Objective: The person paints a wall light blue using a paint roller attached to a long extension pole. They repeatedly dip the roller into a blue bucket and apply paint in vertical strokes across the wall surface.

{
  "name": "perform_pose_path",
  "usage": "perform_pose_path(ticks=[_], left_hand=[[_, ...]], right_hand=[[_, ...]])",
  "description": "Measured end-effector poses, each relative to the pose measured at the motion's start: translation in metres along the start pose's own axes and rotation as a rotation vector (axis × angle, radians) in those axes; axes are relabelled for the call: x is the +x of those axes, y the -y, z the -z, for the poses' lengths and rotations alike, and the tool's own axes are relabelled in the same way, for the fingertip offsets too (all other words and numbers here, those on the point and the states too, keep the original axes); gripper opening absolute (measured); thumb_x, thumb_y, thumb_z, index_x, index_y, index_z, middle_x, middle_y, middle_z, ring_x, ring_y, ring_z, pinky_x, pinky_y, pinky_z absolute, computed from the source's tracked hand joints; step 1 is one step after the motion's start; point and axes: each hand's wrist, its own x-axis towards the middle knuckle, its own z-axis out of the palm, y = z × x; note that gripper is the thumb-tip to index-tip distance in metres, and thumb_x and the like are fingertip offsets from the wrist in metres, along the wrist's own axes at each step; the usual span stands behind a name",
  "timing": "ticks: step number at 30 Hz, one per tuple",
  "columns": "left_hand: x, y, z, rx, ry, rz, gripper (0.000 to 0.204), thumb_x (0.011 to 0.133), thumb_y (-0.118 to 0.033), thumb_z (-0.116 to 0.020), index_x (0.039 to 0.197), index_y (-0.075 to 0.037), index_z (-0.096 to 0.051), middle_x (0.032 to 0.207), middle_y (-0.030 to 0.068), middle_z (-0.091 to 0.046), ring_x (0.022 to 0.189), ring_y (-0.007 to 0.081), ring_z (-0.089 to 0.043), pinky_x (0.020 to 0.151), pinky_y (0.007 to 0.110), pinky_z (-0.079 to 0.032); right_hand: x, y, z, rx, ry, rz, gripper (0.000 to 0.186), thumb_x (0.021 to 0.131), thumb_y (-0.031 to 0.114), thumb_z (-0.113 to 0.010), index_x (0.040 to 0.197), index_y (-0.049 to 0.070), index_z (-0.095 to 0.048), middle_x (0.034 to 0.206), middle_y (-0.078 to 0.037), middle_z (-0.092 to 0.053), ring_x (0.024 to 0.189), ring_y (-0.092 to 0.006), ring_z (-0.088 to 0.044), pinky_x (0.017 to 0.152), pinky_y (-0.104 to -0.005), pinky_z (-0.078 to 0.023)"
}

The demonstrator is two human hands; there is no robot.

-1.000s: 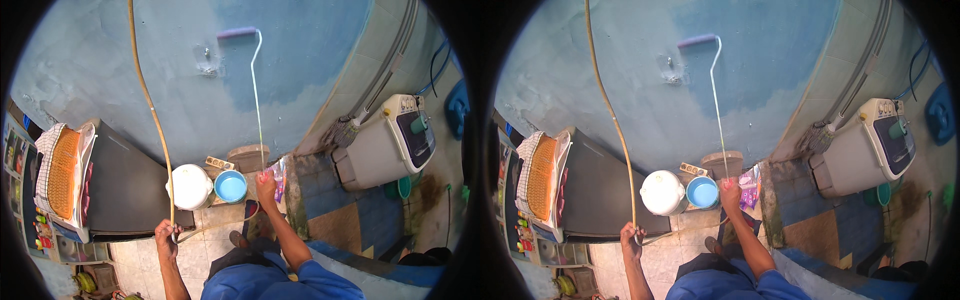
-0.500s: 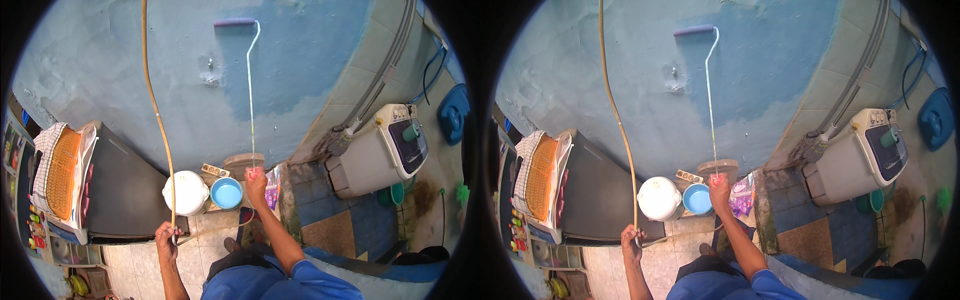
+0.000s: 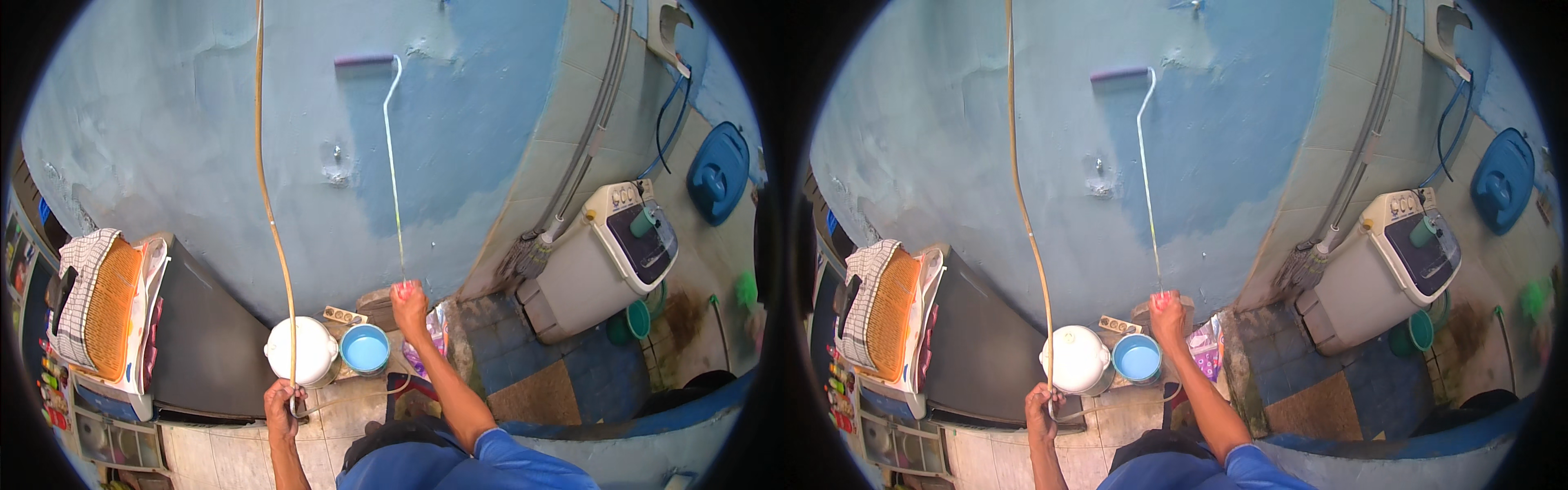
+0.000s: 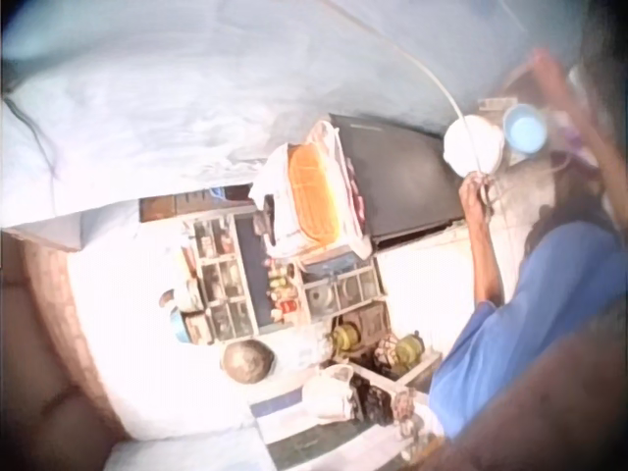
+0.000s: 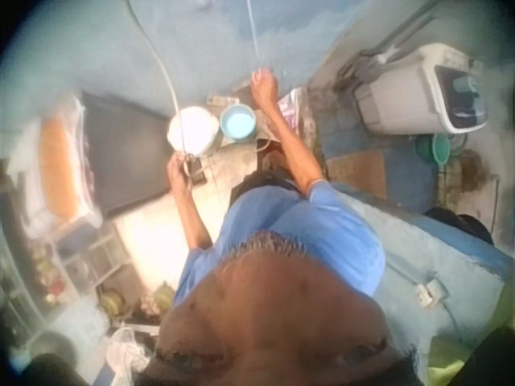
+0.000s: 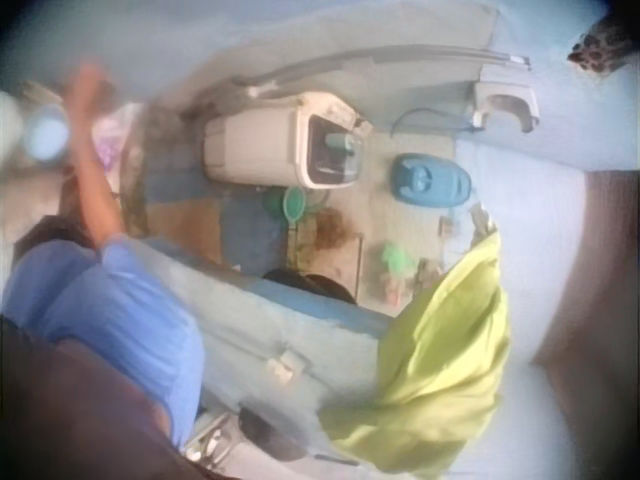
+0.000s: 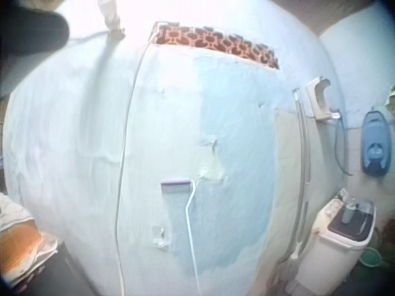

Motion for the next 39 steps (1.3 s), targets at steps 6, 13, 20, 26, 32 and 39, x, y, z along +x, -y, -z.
perform_pose_path(ticks=[6, 13, 20, 26, 32, 39], left_hand=[[0.001, 0.005, 0.001, -0.069, 0.018, 0.013, 0.012, 0.075, -0.014, -0.054, 0.075, -0.003, -0.057, 0.067, 0.004, -0.057, 0.062, 0.0129, -0.055, 0.063, 0.026, -0.049], [0.003, 0.004, -0.001, -0.031, 0.017, 0.014, 0.012, 0.076, -0.015, -0.053, 0.073, -0.003, -0.055, 0.066, 0.0042, -0.056, 0.063, 0.0135, -0.056, 0.061, 0.026, -0.049], [0.004, 0.01, -0.004, -0.024, -0.042, -0.023, 0.013, 0.075, -0.015, -0.053, 0.072, -0.003, -0.054, 0.064, 0.0043, -0.054, 0.062, 0.0147, -0.055, 0.06, 0.026, -0.049], [0.004, 0.011, -0.025, -0.034, -0.113, -0.049, 0.013, 0.075, -0.016, -0.052, 0.071, -0.003, -0.053, 0.063, 0.0044, -0.053, 0.061, 0.0149, -0.054, 0.059, 0.026, -0.047], [0.004, 0.02, -0.036, -0.011, -0.125, -0.093, 0.014, 0.075, -0.017, -0.053, 0.071, -0.004, -0.053, 0.062, 0.004, -0.052, 0.06, 0.0152, -0.054, 0.058, 0.026, -0.046], [0.002, 0.031, -0.051, -0.013, -0.13, -0.082, 0.014, 0.076, -0.017, -0.053, 0.071, -0.004, -0.051, 0.063, 0.0039, -0.05, 0.063, 0.0154, -0.052, 0.059, 0.028, -0.046]], right_hand=[[-0.031, -0.045, 0.008, -0.035, 0.065, -0.058, 0.026, 0.075, 0.019, -0.064, 0.084, -0.003, -0.052, 0.07, -0.02, -0.059, 0.064, -0.0361, -0.058, 0.059, -0.0422, -0.046], [-0.082, -0.102, 0.069, -0.203, -0.031, -0.035, 0.027, 0.074, 0.019, -0.065, 0.085, -0.002, -0.053, 0.066, -0.02, -0.059, 0.061, -0.0348, -0.06, 0.057, -0.0399, -0.047], [-0.006, -0.079, 0.113, -0.104, -0.167, -0.028, 0.025, 0.075, 0.02, -0.065, 0.079, -0.002, -0.053, 0.063, -0.022, -0.058, 0.061, -0.0367, -0.061, 0.054, -0.0415, -0.045], [0.071, -0.042, 0.126, -0.069, -0.129, 0.051, 0.028, 0.075, 0.022, -0.066, 0.078, -0.003, -0.052, 0.063, -0.02, -0.057, 0.06, -0.0342, -0.06, 0.054, -0.0408, -0.044], [0.07, -0.063, 0.133, -0.054, -0.014, 0.04, 0.028, 0.076, 0.019, -0.064, 0.083, -0.004, -0.05, 0.066, -0.023, -0.057, 0.066, -0.0394, -0.059, 0.059, -0.0438, -0.045], [0.102, -0.035, 0.142, -0.078, -0.047, 0.121, 0.027, 0.077, 0.018, -0.064, 0.083, -0.003, -0.049, 0.068, -0.025, -0.057, 0.067, -0.0407, -0.059, 0.058, -0.043, -0.045]])
